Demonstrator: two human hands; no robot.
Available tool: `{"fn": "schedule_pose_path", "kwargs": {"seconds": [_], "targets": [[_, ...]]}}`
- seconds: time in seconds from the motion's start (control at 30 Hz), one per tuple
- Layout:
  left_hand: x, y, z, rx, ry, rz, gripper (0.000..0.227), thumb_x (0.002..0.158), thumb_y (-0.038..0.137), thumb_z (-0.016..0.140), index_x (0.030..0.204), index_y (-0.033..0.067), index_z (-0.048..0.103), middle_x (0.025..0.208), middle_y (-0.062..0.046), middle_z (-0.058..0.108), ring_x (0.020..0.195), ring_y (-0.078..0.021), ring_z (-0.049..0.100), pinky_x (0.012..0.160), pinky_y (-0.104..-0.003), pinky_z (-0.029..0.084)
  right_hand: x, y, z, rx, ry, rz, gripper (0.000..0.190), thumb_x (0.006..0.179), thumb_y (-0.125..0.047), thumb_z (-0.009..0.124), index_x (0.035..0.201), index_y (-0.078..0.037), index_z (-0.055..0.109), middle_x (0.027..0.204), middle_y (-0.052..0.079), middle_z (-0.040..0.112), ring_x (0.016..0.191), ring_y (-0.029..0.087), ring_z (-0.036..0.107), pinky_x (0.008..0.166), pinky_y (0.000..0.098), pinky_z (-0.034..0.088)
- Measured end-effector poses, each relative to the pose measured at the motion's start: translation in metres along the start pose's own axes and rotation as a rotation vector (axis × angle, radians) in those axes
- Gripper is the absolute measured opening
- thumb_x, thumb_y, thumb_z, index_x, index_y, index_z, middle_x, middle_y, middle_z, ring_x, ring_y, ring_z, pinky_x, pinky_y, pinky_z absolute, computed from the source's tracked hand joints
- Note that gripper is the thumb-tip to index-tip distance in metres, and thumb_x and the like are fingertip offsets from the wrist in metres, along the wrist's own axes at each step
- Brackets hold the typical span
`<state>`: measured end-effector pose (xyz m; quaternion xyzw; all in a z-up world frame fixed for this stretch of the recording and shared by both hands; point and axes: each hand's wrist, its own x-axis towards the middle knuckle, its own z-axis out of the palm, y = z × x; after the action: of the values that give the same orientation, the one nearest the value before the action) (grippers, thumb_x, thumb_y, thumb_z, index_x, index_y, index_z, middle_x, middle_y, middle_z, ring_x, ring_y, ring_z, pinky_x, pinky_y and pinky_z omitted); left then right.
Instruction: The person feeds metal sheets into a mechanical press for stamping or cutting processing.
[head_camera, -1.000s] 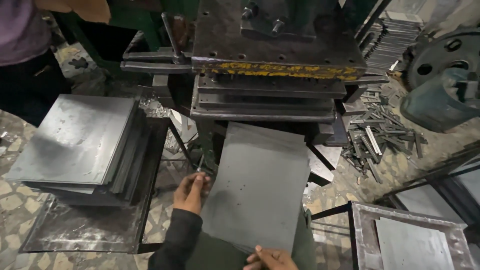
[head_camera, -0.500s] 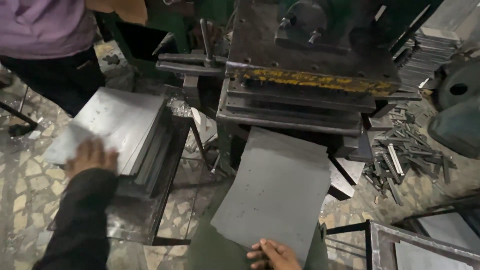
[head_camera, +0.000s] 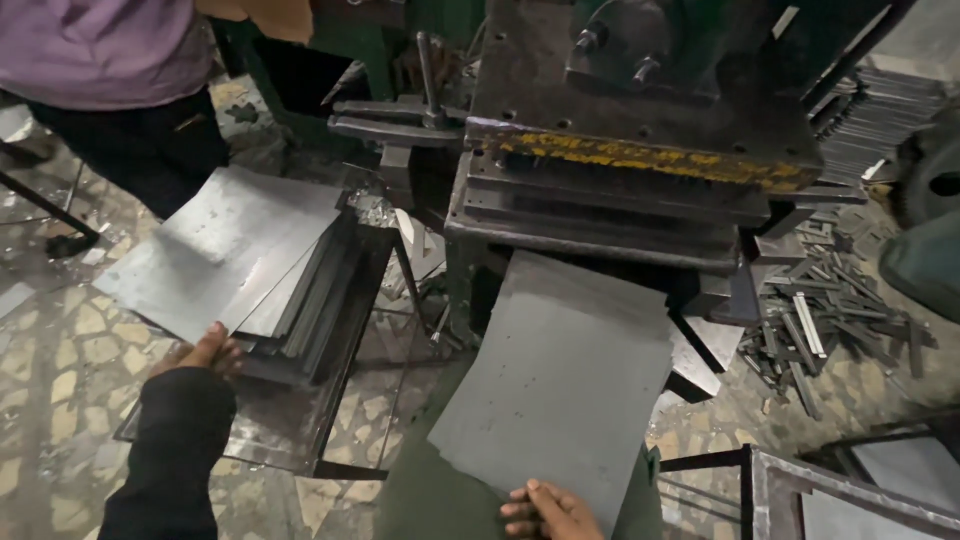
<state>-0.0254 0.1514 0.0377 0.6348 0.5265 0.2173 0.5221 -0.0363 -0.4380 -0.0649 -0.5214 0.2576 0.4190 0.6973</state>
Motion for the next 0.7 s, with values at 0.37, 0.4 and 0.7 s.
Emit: {"fn": "schedule_pose_path", "kwargs": {"seconds": [0.37,0.4,0.7], "targets": [[0.022,-0.038,0.018,-0.541,-0.378,-0.355,0.059,0.103,0.058,0.053,0.124,0.0035,0.055,0.122,-0.015,0.073,0.098,-0.0273,0.068,0.077,-0.038,0.056,0.034,0.011,-0.015,-0.128,0.017,0.030,0.041,0.098,-0.034,0.064,0.114,0.004,0.071,0.094,0.019,0.080,0.076,0.027,0.075,0.071,0.0411,0.062],[-0.005,-0.025,0.014,-0.616,-0.333,-0.335,0.053,0.103,0.051,0.055,0.126,0.0038,0.054,0.121,-0.015,0.072,0.099,-0.0287,0.070,0.079,-0.039,0.057,0.040,0.016,-0.019,-0.161,0.036,0.004,0.042,0.098,-0.033,0.063,0.114,0.004,0.072,0.094,0.020,0.081,0.077,0.028,0.076,0.072,0.0418,0.063],[-0.101,-0.015,0.038,-1.079,-0.253,-0.189,0.041,0.099,0.020,0.060,0.134,0.0004,0.052,0.129,-0.018,0.064,0.112,-0.0304,0.068,0.095,-0.036,0.058,0.189,0.075,-0.146,-0.161,-0.328,-0.006,0.042,0.101,-0.030,0.052,0.122,0.005,0.064,0.110,0.025,0.077,0.097,0.034,0.076,0.085,0.0493,0.065]]}}
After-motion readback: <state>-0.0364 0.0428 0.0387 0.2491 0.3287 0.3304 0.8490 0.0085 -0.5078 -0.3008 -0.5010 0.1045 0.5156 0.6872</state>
